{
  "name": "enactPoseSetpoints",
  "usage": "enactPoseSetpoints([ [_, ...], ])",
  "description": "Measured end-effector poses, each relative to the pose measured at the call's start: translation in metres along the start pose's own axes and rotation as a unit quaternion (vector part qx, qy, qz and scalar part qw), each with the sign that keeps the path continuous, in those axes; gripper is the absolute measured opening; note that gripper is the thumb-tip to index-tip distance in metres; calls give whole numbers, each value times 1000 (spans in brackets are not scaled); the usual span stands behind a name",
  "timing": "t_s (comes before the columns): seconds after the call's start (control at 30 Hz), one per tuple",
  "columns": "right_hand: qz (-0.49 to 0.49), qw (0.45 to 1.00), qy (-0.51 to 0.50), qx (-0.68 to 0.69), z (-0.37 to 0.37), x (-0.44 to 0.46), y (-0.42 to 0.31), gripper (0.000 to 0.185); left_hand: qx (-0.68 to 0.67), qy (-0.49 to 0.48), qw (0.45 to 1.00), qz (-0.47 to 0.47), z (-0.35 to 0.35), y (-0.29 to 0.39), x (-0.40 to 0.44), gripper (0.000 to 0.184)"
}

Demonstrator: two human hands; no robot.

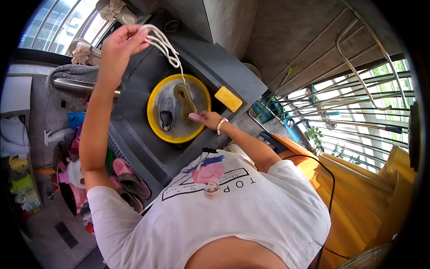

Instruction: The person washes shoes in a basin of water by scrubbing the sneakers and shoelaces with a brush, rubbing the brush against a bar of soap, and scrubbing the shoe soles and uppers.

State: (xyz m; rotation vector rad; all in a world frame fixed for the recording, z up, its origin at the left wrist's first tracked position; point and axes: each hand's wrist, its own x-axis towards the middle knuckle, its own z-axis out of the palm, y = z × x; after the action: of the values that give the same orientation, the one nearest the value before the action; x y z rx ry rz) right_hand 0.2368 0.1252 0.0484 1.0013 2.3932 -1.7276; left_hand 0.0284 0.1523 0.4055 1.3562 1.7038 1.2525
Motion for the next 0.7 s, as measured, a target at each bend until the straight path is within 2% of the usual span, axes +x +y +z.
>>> enactPoseSetpoints([
  [0.07,52,998,-24,0,-12,-7,-18,49,-13,17,1000,18,-1,5,15,27],
  [0.17,68,997,-32,5,-16,-6,-20,48,-32,11,999,37,2,12,30,25],
  [0.3,23,999,12,31,-7,2,-2,54,-96,16,994,49,11,-2,52,26],
  [0.37,-5,999,23,30,-3,5,6,46,-82,16,995,53,22,-17,61,29],
  [0.4,-2,999,17,33,-4,5,5,41,-70,15,996,55,29,-27,66,28],
  [0.5,-1,999,35,34,-10,1,-5,41,28,12,997,67,52,-72,82,24],
  [0.63,-2,1000,10,25,-13,4,-4,39,123,-26,991,46,85,-132,92,22],
  [0.7,-28,998,20,45,-14,1,-5,37,230,-13,970,80,101,-152,91,23],
])
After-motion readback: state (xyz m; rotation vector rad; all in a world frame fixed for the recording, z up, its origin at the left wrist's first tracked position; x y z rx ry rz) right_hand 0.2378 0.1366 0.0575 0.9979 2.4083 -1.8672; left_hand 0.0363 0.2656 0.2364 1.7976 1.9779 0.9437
